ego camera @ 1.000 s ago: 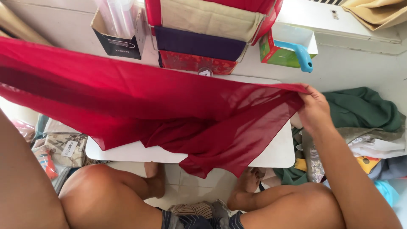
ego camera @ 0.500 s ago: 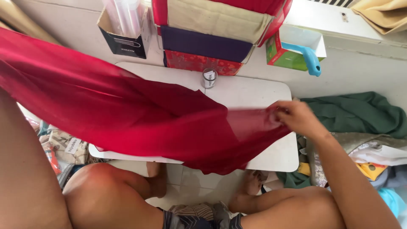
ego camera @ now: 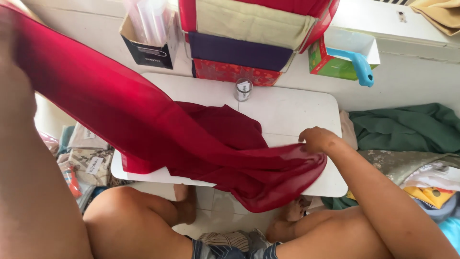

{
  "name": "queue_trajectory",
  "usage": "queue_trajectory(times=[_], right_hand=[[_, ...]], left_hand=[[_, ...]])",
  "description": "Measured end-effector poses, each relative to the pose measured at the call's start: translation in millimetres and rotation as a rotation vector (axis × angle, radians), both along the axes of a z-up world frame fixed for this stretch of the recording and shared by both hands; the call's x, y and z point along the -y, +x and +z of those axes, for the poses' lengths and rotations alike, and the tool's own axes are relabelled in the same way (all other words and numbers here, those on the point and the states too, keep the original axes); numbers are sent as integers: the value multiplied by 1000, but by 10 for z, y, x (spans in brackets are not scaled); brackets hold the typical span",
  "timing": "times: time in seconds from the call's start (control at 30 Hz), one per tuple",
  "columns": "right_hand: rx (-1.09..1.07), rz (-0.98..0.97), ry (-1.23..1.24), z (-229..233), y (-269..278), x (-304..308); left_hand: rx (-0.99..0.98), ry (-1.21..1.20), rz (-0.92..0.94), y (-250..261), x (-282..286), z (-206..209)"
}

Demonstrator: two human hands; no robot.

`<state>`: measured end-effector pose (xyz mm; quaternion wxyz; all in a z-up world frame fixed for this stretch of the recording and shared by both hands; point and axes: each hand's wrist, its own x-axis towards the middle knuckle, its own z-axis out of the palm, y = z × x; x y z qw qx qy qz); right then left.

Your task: Clean a red garment using a lint roller after folding it on a table

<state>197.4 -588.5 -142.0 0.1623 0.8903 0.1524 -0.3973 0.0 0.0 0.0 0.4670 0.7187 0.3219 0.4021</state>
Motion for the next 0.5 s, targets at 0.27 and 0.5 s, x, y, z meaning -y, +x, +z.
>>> queue_trajectory(times=[0.27, 0.5], right_hand=[[56, 145, 989, 876, -568, -1043], [-49, 89, 1656, 1119, -881, -1653]], left_hand=[[-250, 458, -909, 74, 1560, 685], [-275, 387, -1179, 303, 2143, 397]])
